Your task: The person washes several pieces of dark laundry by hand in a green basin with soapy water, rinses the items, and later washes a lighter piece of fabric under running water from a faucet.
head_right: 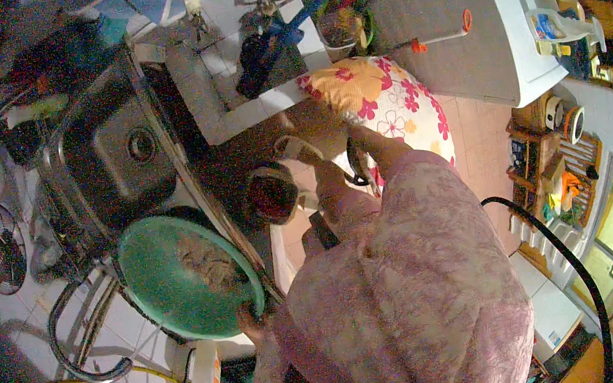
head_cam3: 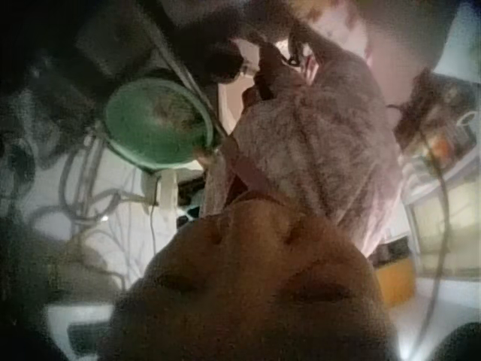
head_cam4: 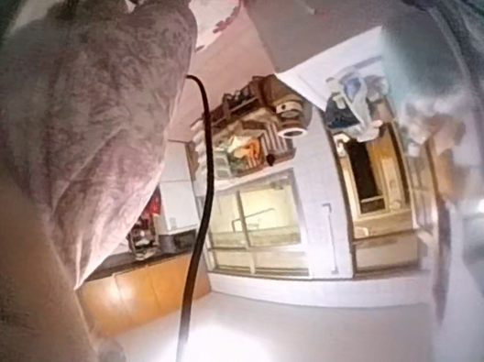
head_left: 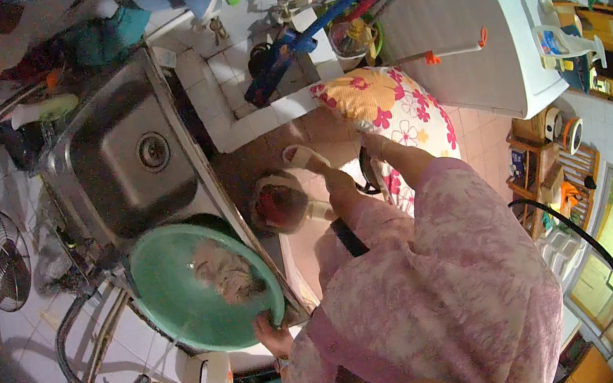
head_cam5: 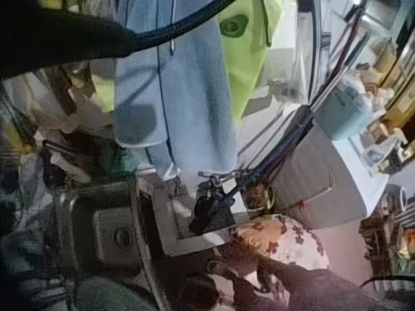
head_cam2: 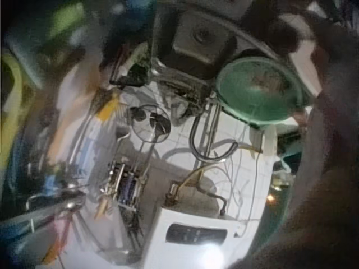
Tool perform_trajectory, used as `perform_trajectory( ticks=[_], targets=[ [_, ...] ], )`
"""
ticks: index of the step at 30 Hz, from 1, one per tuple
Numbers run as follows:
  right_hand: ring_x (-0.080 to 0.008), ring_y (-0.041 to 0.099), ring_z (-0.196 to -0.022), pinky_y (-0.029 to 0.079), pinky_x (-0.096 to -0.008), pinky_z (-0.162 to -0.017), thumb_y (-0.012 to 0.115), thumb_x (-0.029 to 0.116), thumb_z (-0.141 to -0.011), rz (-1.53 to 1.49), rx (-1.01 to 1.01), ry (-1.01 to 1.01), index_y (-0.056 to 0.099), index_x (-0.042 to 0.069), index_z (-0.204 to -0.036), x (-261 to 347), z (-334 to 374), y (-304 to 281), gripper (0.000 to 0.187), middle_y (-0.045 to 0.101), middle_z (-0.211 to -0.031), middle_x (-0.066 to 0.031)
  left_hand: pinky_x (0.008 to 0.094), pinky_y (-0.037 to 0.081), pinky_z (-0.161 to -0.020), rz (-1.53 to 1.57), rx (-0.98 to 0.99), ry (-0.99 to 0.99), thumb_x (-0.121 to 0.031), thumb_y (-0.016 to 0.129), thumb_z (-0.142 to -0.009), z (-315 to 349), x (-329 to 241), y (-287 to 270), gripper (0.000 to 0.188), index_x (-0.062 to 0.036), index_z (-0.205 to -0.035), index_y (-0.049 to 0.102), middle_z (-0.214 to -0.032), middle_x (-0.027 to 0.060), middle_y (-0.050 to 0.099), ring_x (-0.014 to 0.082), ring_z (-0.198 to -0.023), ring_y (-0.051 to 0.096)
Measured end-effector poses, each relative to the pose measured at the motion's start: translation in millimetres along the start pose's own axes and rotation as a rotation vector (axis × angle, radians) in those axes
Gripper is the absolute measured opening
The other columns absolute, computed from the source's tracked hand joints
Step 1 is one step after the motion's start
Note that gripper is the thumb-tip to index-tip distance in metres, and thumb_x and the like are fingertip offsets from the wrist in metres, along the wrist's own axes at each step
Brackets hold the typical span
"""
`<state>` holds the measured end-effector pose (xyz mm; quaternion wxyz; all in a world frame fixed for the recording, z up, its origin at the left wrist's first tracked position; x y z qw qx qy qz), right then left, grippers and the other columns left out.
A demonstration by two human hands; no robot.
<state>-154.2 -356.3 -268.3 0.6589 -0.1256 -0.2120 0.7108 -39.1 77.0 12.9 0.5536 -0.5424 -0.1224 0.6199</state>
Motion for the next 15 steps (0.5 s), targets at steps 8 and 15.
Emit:
perform_trajectory(
  ticks=[8,15],
  targets=[
    [-0.0212,0.052,-0.084,0.040,-0.0330,-0.071,0.050,0.017,-0.071,0.002,-0.041,0.022,0.061,0.010,-0.084,-12.6,39.7,-41.6,0.019,0.057,-0.087,-0.0088,0.0437,0.037,-0.065,0.164,0.017,-0.211,-0.002,0.062,-0.057,2.8,45.0,15.1,0.040,0.0006,-0.095,0.046,-0.091,0.0201,0.046,0.0385,-0.080,0.045],
    [-0.0204,0.054,-0.080,0.042,-0.0322,-0.067,0.050,0.015,-0.071,0.149,0.112,-0.209,0.061,0.010,-0.085,18.3,166.0,-58.0,0.019,0.059,-0.084,-0.0085,0.0418,0.038,-0.067,-0.175,-0.129,0.132,0.000,0.062,-0.056,-12.0,-20.8,-1.4,0.038,-0.0026,-0.091,0.047,-0.091,0.0153,0.049,0.0351,-0.081,0.046]
  ],
)
Point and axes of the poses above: each hand's wrist, its own z-axis away from the middle knuckle, its own y-axis out of the palm, x = y × z, the point moved 8 cm from there along -z, towards the middle knuckle
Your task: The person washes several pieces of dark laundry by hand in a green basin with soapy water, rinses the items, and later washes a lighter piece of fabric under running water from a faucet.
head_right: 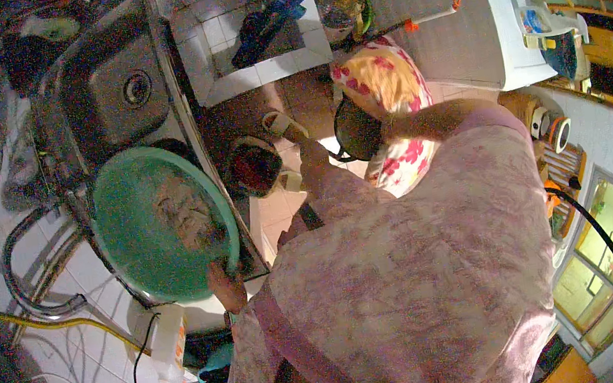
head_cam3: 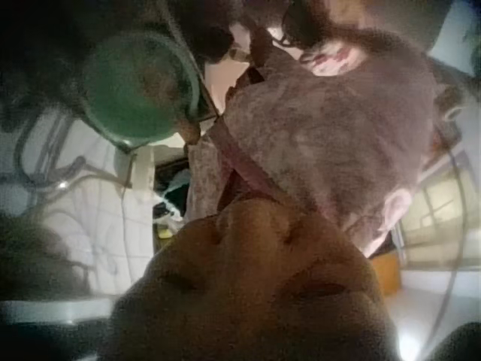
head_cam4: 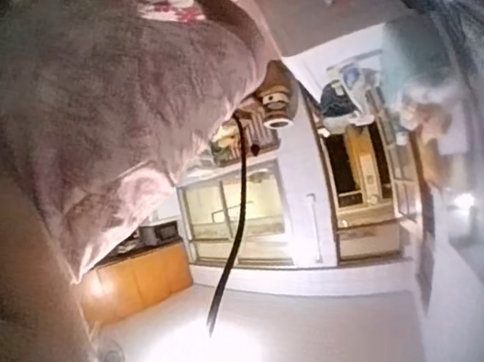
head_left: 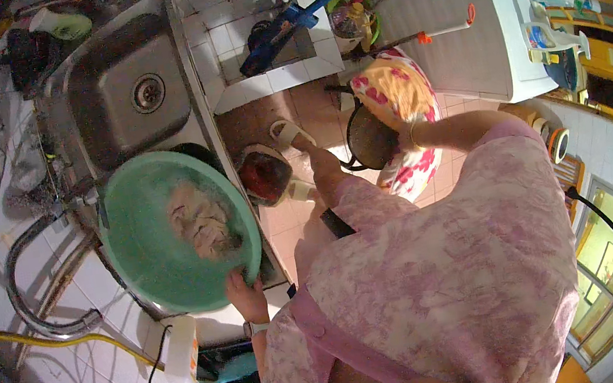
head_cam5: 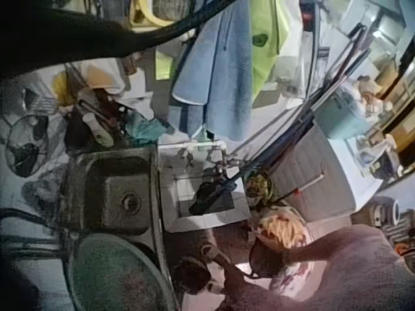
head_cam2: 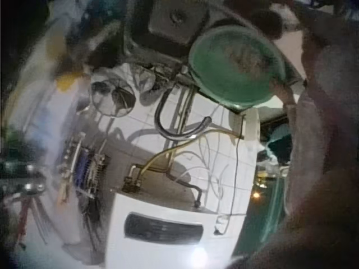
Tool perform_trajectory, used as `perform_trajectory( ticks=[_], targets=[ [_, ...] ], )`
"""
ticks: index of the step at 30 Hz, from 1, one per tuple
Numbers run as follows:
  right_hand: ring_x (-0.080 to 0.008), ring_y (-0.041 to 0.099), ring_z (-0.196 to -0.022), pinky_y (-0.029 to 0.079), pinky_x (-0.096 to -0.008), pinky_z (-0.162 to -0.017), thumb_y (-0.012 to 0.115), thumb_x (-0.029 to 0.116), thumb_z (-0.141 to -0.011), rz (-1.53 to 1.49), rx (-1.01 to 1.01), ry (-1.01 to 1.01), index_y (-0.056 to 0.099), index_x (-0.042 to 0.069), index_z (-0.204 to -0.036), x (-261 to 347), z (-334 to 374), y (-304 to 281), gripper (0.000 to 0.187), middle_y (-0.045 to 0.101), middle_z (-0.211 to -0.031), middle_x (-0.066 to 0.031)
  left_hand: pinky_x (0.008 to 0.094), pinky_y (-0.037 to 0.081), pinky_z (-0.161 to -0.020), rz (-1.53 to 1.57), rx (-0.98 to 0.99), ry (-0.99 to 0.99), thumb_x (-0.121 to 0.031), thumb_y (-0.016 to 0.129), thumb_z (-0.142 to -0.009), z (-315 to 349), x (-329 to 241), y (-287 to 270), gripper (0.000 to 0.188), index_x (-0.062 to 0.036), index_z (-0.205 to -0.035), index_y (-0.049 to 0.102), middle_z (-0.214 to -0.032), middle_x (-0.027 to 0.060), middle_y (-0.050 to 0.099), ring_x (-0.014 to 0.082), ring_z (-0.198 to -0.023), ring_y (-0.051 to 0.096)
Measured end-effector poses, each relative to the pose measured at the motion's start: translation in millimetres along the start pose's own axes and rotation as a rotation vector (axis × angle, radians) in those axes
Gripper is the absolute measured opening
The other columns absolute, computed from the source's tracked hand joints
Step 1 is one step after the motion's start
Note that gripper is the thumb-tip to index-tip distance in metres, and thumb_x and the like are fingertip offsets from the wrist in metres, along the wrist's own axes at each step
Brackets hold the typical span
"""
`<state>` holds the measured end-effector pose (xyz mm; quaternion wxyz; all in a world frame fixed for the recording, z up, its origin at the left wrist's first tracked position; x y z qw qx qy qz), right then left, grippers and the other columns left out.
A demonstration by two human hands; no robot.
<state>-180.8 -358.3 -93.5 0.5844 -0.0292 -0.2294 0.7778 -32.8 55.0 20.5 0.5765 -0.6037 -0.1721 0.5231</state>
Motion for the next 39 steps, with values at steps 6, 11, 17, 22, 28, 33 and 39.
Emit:
perform_trajectory(
  ticks=[6,11,17,22,28,33,39],
  targets=[
    [-0.0198,0.056,-0.076,0.043,-0.0315,-0.064,0.051,0.014,-0.071,0.211,-0.025,-0.127,0.061,0.011,-0.085,54.7,-76.1,19.6,0.019,0.060,-0.081,-0.0082,0.0421,0.037,-0.068,0.059,0.054,-0.098,-0.002,0.063,-0.055,-18.3,-14.2,-3.4,0.038,-0.0026,-0.090,0.047,-0.087,0.0152,0.050,0.0344,-0.081,0.047],
    [-0.0222,0.056,-0.078,0.042,-0.0358,-0.067,0.050,0.016,-0.071,-0.029,-0.240,0.056,0.063,0.013,-0.078,25.9,-131.2,6.8,0.014,0.060,-0.081,-0.0052,0.0418,0.038,-0.067,-0.099,0.007,-0.096,-0.008,0.065,-0.054,-19.9,-28.0,-14.3,0.036,-0.0024,-0.086,0.050,-0.085,0.0163,0.051,0.0346,-0.079,0.047],
    [-0.0252,0.054,-0.087,0.041,-0.0391,-0.074,0.045,0.020,-0.075,0.033,-0.141,0.061,0.059,0.014,-0.090,13.1,-129.0,-15.4,0.022,0.059,-0.088,-0.0086,0.0390,0.037,-0.077,0.265,0.256,-0.299,-0.016,0.065,-0.059,-29.9,-20.5,3.0,0.043,-0.0019,-0.097,0.048,-0.096,0.0163,0.049,0.0337,-0.090,0.046],
    [-0.0295,0.050,-0.087,0.043,-0.0373,-0.071,0.050,0.008,-0.069,-0.456,-1.197,-0.072,0.053,0.008,-0.091,10.9,-32.4,-205.4,0.022,0.054,-0.090,-0.0129,0.0393,0.032,-0.088,0.262,-0.062,-0.359,-0.022,0.060,-0.067,-54.7,10.3,10.8,0.048,-0.0026,-0.108,0.044,-0.113,0.0184,0.041,0.0374,-0.105,0.036],
    [-0.0290,0.045,-0.097,0.037,-0.0376,-0.085,0.050,0.013,-0.070,-0.215,-0.979,-0.559,0.049,0.010,-0.104,148.8,-51.1,-362.1,0.034,0.048,-0.106,-0.0116,0.0427,0.030,-0.090,-0.328,0.151,-0.481,-0.022,0.045,-0.076,-108.4,29.4,65.6,0.048,-0.0129,-0.121,0.033,-0.126,0.0170,0.025,0.0355,-0.110,0.033],
    [-0.0291,0.039,-0.104,0.038,-0.0346,-0.083,0.053,0.014,-0.069,-0.092,-0.631,-0.380,0.045,0.011,-0.107,181.6,-125.7,-388.0,0.039,0.040,-0.113,-0.0154,0.0407,0.035,-0.085,-0.318,0.018,-0.389,-0.017,0.047,-0.073,-118.3,35.0,58.3,0.048,-0.0125,-0.120,0.035,-0.117,0.0165,0.035,0.0340,-0.103,0.039],
    [-0.0336,0.048,-0.094,0.039,-0.0413,-0.079,0.054,0.028,-0.069,-0.890,-0.613,-0.137,0.041,0.012,-0.110,190.5,-187.8,-359.1,0.046,0.041,-0.114,-0.0158,0.0427,0.032,-0.084,1.720,-0.657,-1.099,-0.038,0.050,-0.076,-56.9,67.2,94.4,0.047,-0.0070,-0.111,0.042,-0.099,0.0124,0.049,0.0274,-0.097,0.042]
  ],
)
Point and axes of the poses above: each hand's wrist, its own z-axis away from the middle knuckle, its own y-axis out of the palm, x = y × z, the point moved 8 cm from there along -z, towards the middle knuckle
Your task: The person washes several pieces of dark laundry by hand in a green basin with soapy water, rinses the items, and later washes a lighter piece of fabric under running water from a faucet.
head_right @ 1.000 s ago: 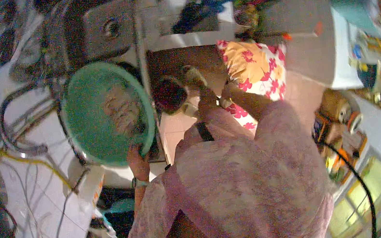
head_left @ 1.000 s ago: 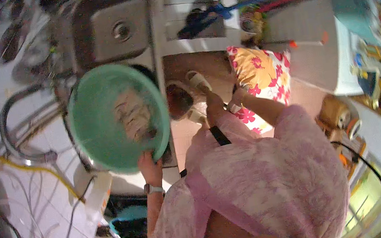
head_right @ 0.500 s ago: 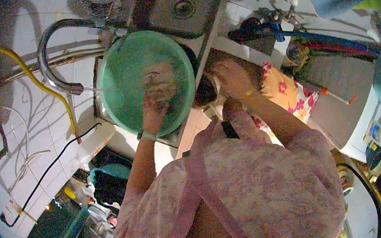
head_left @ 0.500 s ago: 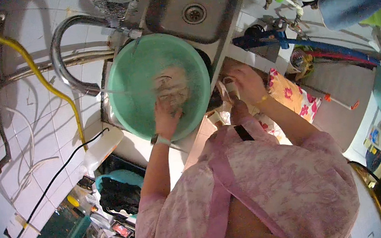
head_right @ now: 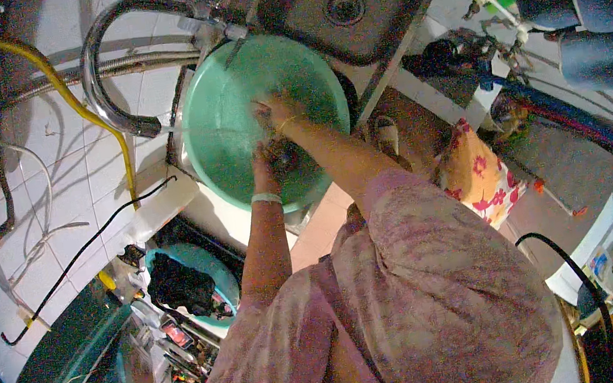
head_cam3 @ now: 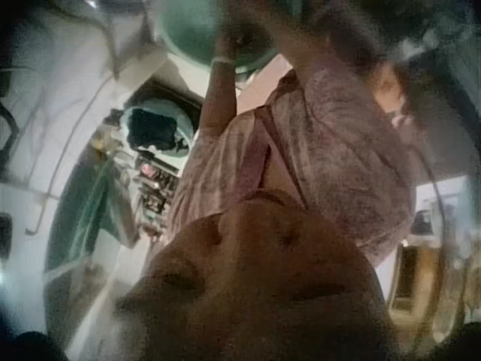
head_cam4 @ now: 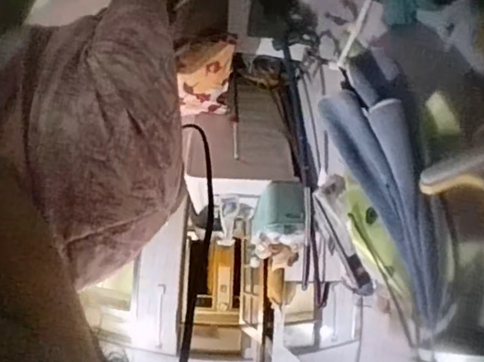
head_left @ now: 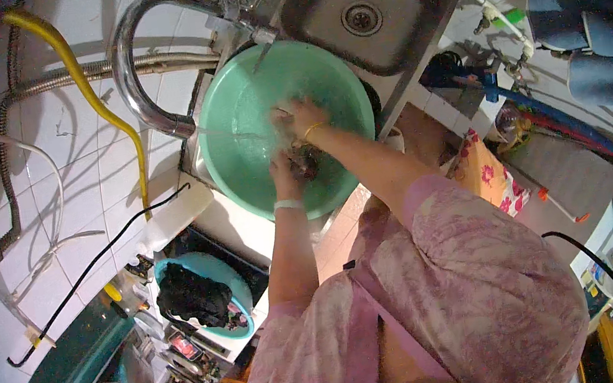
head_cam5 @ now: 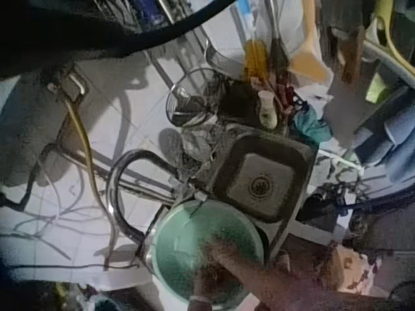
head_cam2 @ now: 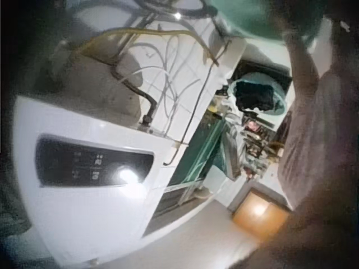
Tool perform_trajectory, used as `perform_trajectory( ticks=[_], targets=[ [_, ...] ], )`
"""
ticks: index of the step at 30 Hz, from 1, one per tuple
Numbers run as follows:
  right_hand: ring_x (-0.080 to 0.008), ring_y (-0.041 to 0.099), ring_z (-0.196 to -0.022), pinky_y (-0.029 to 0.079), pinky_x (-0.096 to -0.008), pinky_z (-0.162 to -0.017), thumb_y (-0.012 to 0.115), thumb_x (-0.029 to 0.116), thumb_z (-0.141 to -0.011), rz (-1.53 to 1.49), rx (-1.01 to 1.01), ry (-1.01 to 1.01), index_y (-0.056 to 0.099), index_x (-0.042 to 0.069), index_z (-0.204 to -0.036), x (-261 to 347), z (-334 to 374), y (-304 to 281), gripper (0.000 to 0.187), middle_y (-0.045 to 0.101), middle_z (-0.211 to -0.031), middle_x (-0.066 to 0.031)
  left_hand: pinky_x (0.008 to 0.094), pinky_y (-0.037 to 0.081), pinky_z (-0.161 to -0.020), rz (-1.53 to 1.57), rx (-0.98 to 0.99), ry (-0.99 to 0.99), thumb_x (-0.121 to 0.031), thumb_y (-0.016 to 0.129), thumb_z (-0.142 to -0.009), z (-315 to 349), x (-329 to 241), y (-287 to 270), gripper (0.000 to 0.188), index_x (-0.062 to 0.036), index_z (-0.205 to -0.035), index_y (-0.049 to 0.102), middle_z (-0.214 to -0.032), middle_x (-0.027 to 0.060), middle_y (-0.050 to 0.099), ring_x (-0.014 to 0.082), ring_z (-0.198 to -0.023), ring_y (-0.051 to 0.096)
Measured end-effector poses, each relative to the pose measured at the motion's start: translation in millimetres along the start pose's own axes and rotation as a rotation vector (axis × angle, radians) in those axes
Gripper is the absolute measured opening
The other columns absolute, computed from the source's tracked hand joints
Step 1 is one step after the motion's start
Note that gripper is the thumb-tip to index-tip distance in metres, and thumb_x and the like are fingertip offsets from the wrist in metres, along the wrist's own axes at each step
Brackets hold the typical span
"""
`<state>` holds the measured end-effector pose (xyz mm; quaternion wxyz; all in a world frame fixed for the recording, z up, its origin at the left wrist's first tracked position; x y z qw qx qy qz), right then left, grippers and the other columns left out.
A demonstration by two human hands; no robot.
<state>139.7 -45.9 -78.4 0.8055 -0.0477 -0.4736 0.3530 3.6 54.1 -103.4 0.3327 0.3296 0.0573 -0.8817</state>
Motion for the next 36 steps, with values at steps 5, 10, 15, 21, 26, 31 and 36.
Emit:
perform_trajectory(
  ticks=[5,10,15,21,26,31,36],
  targets=[
    [-0.0322,0.048,-0.094,0.038,-0.0443,-0.078,0.039,0.032,-0.077,-0.029,0.106,-0.208,0.054,0.013,-0.092,44.4,74.3,30.8,0.028,0.049,-0.105,-0.0142,0.0418,0.027,-0.091,-1.294,0.030,0.321,-0.053,0.035,-0.078,21.7,-41.9,8.3,0.061,-0.0053,-0.116,0.037,-0.112,0.0127,0.042,0.0267,-0.103,0.038],
    [-0.0307,0.052,-0.079,0.041,-0.0382,-0.064,0.048,0.029,-0.074,-0.092,0.126,-0.489,0.051,0.008,-0.083,87.4,135.1,16.0,0.023,0.054,-0.085,-0.0130,0.0393,0.030,-0.091,-0.561,0.244,0.534,-0.040,0.033,-0.081,66.1,-75.4,47.7,0.051,-0.0025,-0.115,0.039,-0.116,0.0129,0.041,0.0271,-0.105,0.039],
    [-0.0306,0.053,-0.074,0.041,-0.0434,-0.064,0.048,0.035,-0.065,0.175,-0.091,-0.586,0.057,0.011,-0.076,77.5,98.0,33.4,0.028,0.056,-0.079,-0.0125,0.0372,0.035,-0.087,1.161,0.720,-0.285,-0.031,0.033,-0.084,20.2,-29.1,39.9,0.040,-0.0058,-0.114,0.039,-0.115,0.0098,0.042,0.0245,-0.102,0.042],
    [-0.0268,0.052,-0.083,0.043,-0.0398,-0.069,0.048,0.032,-0.073,0.416,0.114,-0.451,0.055,0.011,-0.089,40.9,9.8,12.0,0.027,0.054,-0.092,-0.0107,0.0363,0.036,-0.085,0.271,0.200,0.007,-0.033,0.038,-0.083,17.8,-25.9,32.9,0.038,-0.0105,-0.113,0.039,-0.113,0.0042,0.044,0.0204,-0.100,0.044],
    [-0.0284,0.046,-0.099,0.041,-0.0416,-0.077,0.046,0.028,-0.074,0.625,-0.362,-0.428,0.052,0.013,-0.101,20.3,-0.4,-24.6,0.031,0.046,-0.109,-0.0108,0.0371,0.033,-0.085,0.037,0.185,0.057,-0.039,0.037,-0.081,22.7,-38.6,8.7,0.045,-0.0106,-0.116,0.035,-0.115,0.0060,0.042,0.0219,-0.105,0.041],
    [-0.0320,0.047,-0.096,0.039,-0.0440,-0.078,0.046,0.029,-0.073,0.491,0.005,-0.642,0.048,0.010,-0.106,-8.8,-20.2,50.6,0.038,0.046,-0.107,-0.0159,0.0410,0.028,-0.089,0.043,0.062,-0.052,-0.049,0.032,-0.080,4.7,-19.1,-3.0,0.054,-0.0136,-0.121,0.031,-0.118,0.0074,0.039,0.0244,-0.110,0.035],
    [-0.0313,0.049,-0.092,0.041,-0.0436,-0.073,0.049,0.030,-0.072,0.261,-0.146,-0.179,0.052,0.013,-0.100,0.6,-7.1,15.8,0.033,0.046,-0.107,-0.0148,0.0390,0.034,-0.087,0.297,0.257,-0.123,-0.050,0.036,-0.079,17.8,-31.4,21.4,0.048,-0.0143,-0.110,0.043,-0.112,0.0078,0.045,0.0242,-0.102,0.043]
  ],
)
Point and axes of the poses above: each hand's wrist, its own z-axis away from the middle knuckle, its own y-axis out of the palm, x = y × z, the point moved 8 cm from there along -z, towards the middle knuckle
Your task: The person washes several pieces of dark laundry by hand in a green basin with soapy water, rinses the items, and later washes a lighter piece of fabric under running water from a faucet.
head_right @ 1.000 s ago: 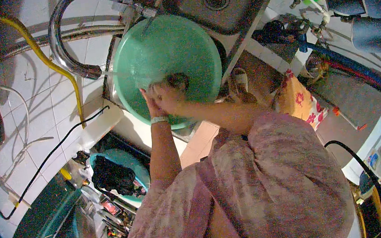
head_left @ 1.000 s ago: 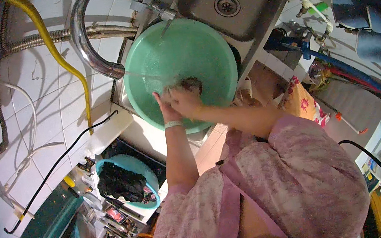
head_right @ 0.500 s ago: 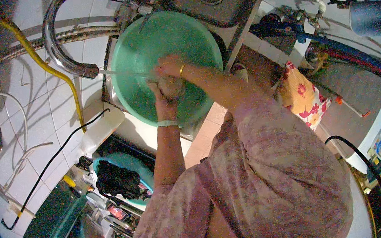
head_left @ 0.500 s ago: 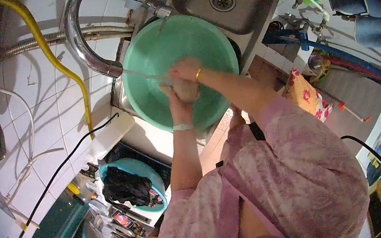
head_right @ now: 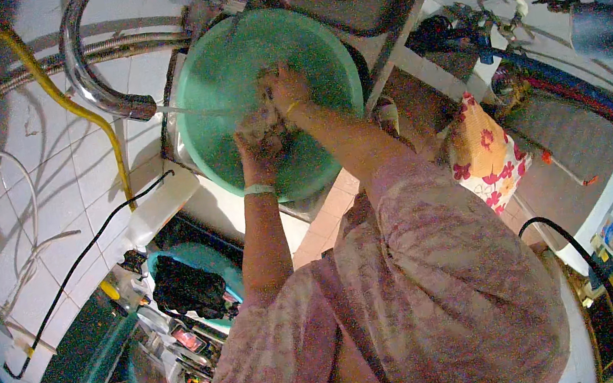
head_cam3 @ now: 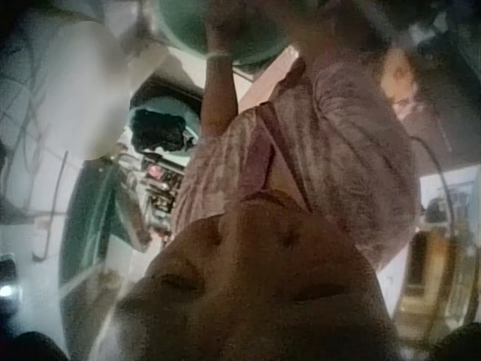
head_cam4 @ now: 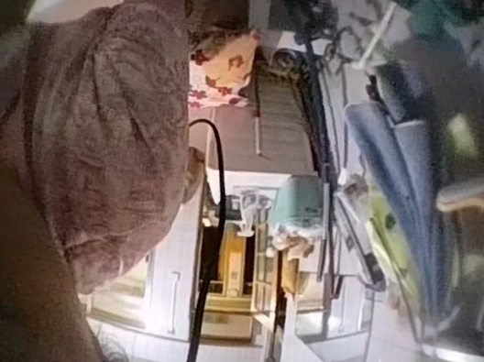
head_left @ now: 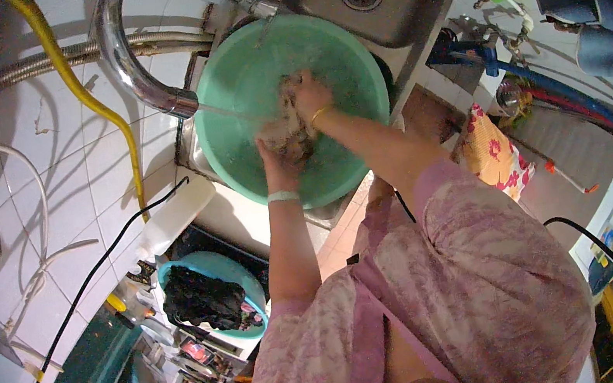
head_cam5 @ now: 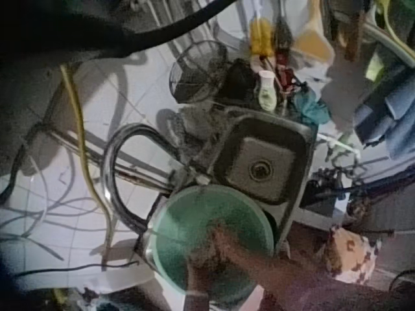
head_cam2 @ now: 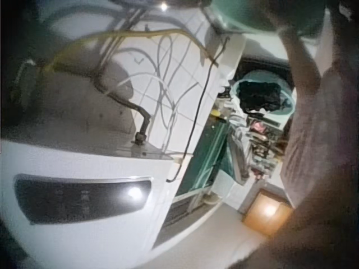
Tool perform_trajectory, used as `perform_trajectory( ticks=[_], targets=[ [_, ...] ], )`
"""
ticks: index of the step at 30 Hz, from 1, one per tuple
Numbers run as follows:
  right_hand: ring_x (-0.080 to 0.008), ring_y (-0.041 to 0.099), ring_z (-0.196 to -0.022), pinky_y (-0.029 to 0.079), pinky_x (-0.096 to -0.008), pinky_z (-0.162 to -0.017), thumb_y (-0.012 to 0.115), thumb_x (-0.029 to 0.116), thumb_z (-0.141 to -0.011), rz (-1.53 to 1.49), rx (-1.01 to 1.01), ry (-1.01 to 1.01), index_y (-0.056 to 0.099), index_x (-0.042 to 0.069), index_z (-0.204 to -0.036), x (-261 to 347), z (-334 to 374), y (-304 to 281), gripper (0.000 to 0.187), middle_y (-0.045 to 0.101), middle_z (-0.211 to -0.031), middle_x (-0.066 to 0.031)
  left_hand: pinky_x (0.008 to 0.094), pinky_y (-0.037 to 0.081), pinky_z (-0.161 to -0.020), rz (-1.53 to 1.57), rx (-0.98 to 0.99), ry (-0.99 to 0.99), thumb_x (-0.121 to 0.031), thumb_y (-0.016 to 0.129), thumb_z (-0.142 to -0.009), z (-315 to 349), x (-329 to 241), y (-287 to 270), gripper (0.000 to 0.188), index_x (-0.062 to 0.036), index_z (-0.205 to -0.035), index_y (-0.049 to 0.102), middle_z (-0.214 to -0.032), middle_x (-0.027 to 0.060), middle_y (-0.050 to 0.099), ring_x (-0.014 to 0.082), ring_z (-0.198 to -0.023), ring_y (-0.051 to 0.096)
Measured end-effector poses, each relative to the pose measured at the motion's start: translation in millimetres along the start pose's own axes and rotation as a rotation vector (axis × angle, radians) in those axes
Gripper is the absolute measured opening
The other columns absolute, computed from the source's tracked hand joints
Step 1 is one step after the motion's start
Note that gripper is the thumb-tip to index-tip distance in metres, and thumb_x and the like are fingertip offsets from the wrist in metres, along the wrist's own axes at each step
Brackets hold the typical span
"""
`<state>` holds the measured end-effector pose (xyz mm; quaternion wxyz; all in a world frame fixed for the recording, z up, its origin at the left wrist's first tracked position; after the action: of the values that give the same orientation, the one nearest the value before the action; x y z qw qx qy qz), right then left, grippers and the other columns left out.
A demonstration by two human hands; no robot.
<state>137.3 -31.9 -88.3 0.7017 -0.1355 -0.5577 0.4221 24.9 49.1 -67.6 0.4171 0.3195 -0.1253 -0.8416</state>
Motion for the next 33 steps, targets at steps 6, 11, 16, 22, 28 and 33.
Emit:
perform_trajectory(
  ticks=[6,11,16,22,28,33],
  targets=[
    [-0.0276,0.051,-0.077,0.042,-0.0377,-0.064,0.051,0.029,-0.073,-0.259,-0.106,-0.178,0.055,0.021,-0.093,79.1,95.2,-15.8,0.022,0.047,-0.091,-0.0113,0.0415,0.029,-0.090,0.170,0.018,0.005,-0.052,0.033,-0.079,-3.8,-11.2,4.7,0.057,-0.0107,-0.117,0.036,-0.115,0.0076,0.042,0.0259,-0.107,0.038],
    [-0.0259,0.051,-0.071,0.042,-0.0376,-0.059,0.056,0.029,-0.069,-0.433,-0.175,-0.552,0.055,0.016,-0.088,118.9,135.1,-53.5,0.024,0.048,-0.087,-0.0091,0.0394,0.033,-0.085,0.259,0.307,0.151,-0.042,0.037,-0.080,22.5,-25.5,37.4,0.046,-0.0091,-0.112,0.041,-0.107,0.0072,0.047,0.0234,-0.101,0.041],
    [-0.0290,0.052,-0.072,0.043,-0.0399,-0.059,0.053,0.039,-0.068,-0.288,-0.171,-0.577,0.055,0.012,-0.078,108.5,100.1,-22.6,0.029,0.048,-0.080,-0.0107,0.0365,0.035,-0.081,0.272,0.304,0.107,-0.040,0.037,-0.081,8.0,-9.1,29.4,0.041,-0.0093,-0.109,0.043,-0.105,0.0068,0.048,0.0212,-0.098,0.043],
    [-0.0307,0.051,-0.073,0.043,-0.0421,-0.063,0.053,0.039,-0.065,-0.125,-0.069,-0.512,0.057,0.009,-0.075,70.5,33.0,-23.4,0.032,0.052,-0.081,-0.0136,0.0332,0.039,-0.076,0.218,0.331,0.055,-0.036,0.038,-0.082,-23.7,16.4,-16.1,0.036,-0.0096,-0.105,0.044,-0.103,0.0064,0.048,0.0185,-0.094,0.045],
    [-0.0309,0.050,-0.085,0.038,-0.0432,-0.075,0.050,0.033,-0.072,0.118,-0.206,-0.230,0.047,0.013,-0.101,8.5,-0.6,-45.1,0.036,0.048,-0.093,-0.0111,0.0364,0.040,-0.078,-0.108,-0.167,0.076,-0.034,0.037,-0.082,4.6,6.3,-33.1,0.040,-0.0080,-0.112,0.038,-0.111,0.0090,0.043,0.0222,-0.099,0.044],
    [-0.0310,0.048,-0.090,0.038,-0.0433,-0.077,0.053,0.031,-0.071,0.186,-0.092,-0.426,0.045,0.012,-0.105,-1.4,9.6,25.2,0.040,0.046,-0.103,-0.0111,0.0468,0.034,-0.086,-0.263,-0.218,0.148,-0.041,0.038,-0.081,-8.2,2.9,-42.5,0.057,-0.0152,-0.126,0.013,-0.125,0.0082,0.027,0.0298,-0.109,0.036]
  ],
)
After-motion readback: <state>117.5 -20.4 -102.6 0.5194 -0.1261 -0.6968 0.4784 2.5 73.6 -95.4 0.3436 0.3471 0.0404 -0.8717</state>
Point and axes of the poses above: each hand's wrist, its own z-axis away from the middle knuckle, its own y-axis out of the palm, x = y × z, the point moved 8 cm from there along -z, towards the middle knuckle
